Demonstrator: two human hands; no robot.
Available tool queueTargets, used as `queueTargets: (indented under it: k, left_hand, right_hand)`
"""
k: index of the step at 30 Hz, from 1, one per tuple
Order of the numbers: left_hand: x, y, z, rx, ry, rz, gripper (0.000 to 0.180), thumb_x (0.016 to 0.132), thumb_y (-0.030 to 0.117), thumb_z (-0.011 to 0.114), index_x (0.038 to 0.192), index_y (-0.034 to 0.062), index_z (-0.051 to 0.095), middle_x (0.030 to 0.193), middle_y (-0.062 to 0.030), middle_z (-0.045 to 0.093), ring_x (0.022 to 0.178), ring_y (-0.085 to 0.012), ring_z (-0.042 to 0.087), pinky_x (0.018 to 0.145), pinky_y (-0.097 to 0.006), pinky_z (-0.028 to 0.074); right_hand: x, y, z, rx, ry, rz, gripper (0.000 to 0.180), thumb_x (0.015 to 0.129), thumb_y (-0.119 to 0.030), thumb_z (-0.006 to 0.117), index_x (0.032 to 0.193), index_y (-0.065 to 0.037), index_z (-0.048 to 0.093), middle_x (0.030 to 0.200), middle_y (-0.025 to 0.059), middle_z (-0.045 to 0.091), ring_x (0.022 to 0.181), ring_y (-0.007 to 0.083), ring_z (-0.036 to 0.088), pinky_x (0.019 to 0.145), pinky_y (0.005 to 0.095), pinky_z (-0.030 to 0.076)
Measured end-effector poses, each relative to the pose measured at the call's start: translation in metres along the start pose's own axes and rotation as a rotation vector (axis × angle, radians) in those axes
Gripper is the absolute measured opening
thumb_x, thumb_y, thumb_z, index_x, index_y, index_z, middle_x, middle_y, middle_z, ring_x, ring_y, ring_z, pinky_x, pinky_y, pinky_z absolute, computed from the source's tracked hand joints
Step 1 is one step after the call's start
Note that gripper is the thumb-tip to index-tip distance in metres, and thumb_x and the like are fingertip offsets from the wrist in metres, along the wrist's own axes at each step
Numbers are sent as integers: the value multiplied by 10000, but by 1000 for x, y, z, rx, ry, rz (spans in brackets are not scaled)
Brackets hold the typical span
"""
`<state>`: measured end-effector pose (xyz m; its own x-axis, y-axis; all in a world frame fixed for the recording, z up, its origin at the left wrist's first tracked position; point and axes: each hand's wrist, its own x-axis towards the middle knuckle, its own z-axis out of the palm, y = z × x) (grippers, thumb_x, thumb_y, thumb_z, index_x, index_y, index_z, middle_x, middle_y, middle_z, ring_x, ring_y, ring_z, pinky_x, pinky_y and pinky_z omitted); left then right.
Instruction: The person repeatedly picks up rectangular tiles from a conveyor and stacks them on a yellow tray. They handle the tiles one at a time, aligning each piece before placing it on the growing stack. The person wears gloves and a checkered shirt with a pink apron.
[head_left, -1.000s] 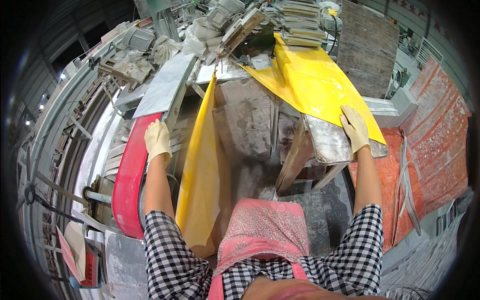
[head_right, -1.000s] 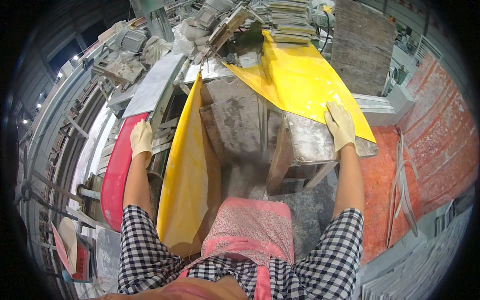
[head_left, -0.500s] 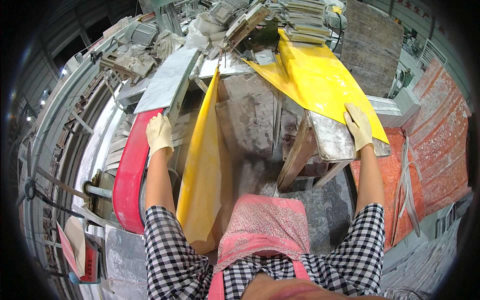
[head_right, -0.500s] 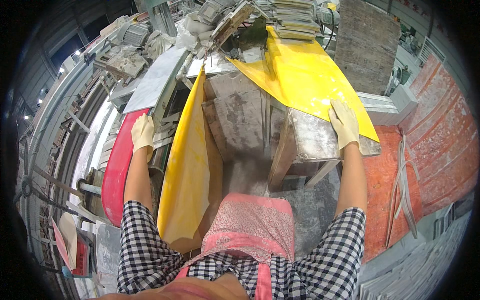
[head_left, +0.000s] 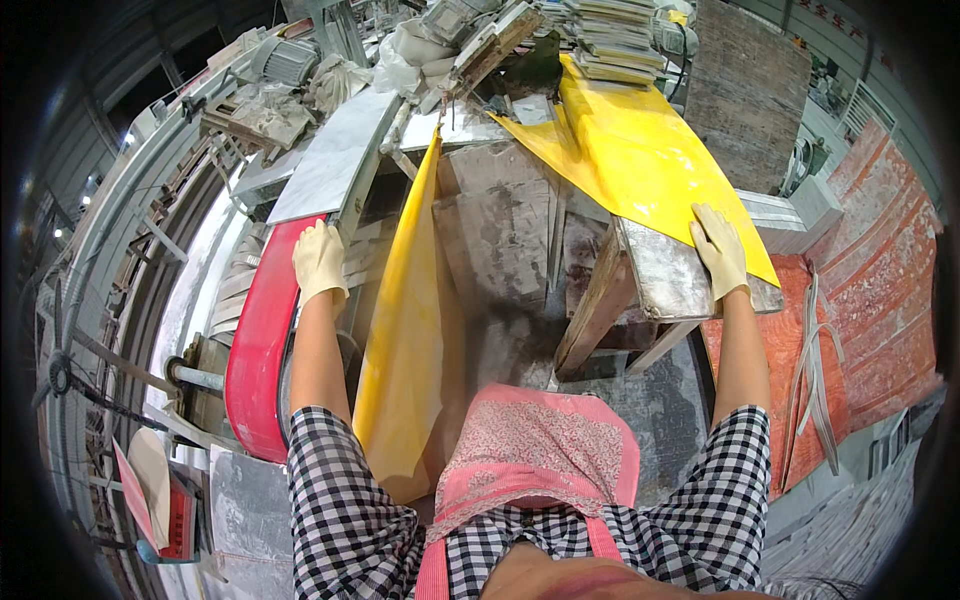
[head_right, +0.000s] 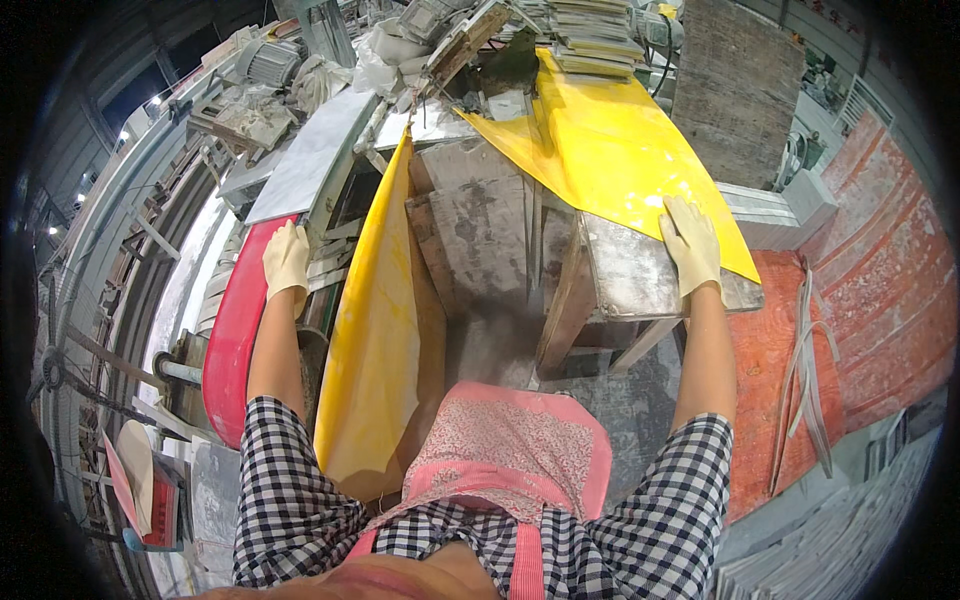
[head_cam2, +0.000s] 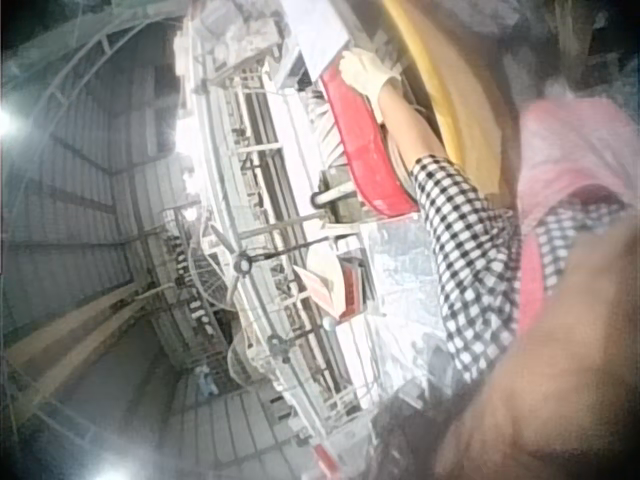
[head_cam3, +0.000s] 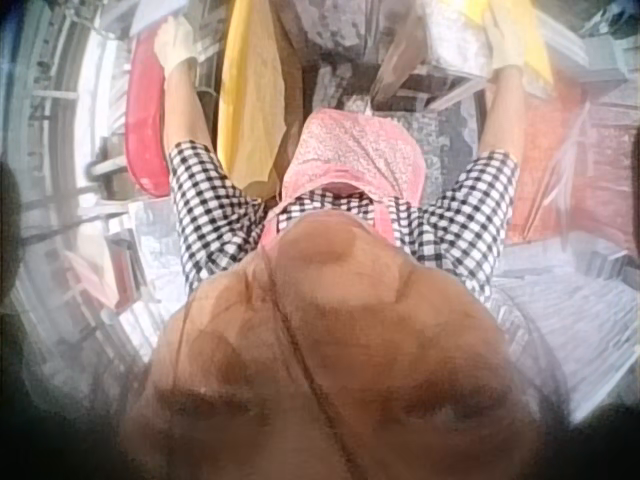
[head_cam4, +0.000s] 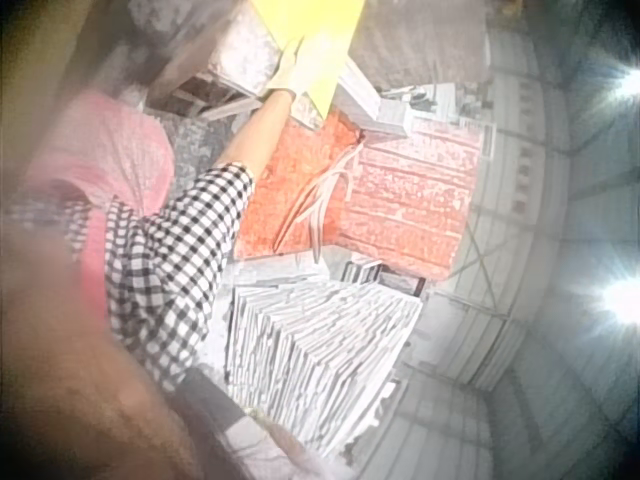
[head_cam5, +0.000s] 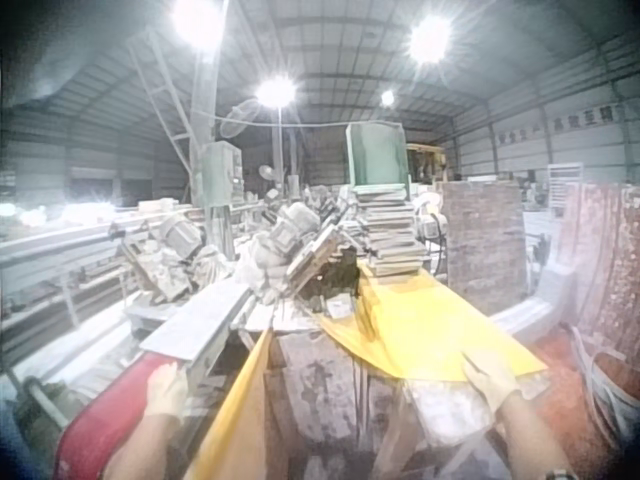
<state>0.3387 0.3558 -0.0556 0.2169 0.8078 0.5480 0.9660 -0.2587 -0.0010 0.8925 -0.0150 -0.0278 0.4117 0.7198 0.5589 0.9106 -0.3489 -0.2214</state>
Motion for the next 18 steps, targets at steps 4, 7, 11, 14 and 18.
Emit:
queueTargets:
  k: [4, 7, 11, 14, 18]
  left_hand:
    - [0, 0, -1, 13, -15, 2, 355, 1006, 249, 406, 1038, 29, 683, 1005, -194, 720, 1008, -329, 681, 901, -442, 522]
    - [1, 1, -3, 0, -27, -20, 371, 1010, 257, 398, 1049, 25, 684, 1020, -194, 721, 1008, -331, 680, 905, -444, 520]
    - [1, 2, -4, -3, -52, -21, 380, 1012, 262, 396, 1059, 20, 685, 1022, -193, 720, 1009, -334, 678, 911, -446, 517]
    - [1, 1, -3, -18, -47, -23, 379, 1013, 263, 398, 1064, 21, 685, 1022, -192, 719, 1011, -333, 678, 910, -448, 517]
    - [0, 0, -1, -6, -33, -7, 381, 1017, 268, 398, 1071, 23, 684, 1025, -187, 716, 1015, -332, 676, 911, -449, 515]
  right_hand:
    - [0, 0, -1, -1, -23, 1, 412, 1037, -322, 548, 1380, -102, 608, 1441, 176, 580, 1368, 361, 484, 1145, 422, 358]
    - [1, 2, 1, -49, -35, 29, 419, 1037, -332, 550, 1385, -108, 610, 1471, 173, 560, 1384, 361, 474, 1158, 417, 345]
    - [2, 4, 3, -24, -32, 22, 417, 1032, -333, 559, 1381, -112, 619, 1474, 177, 558, 1388, 362, 474, 1159, 419, 346]
    - [2, 4, 3, -49, -17, 11, 406, 1028, -327, 568, 1366, -110, 630, 1449, 183, 577, 1362, 367, 494, 1143, 420, 366]
    - [1, 4, 2, 17, -15, 6, 401, 1030, -322, 562, 1364, -111, 630, 1455, 187, 571, 1367, 364, 493, 1137, 423, 368]
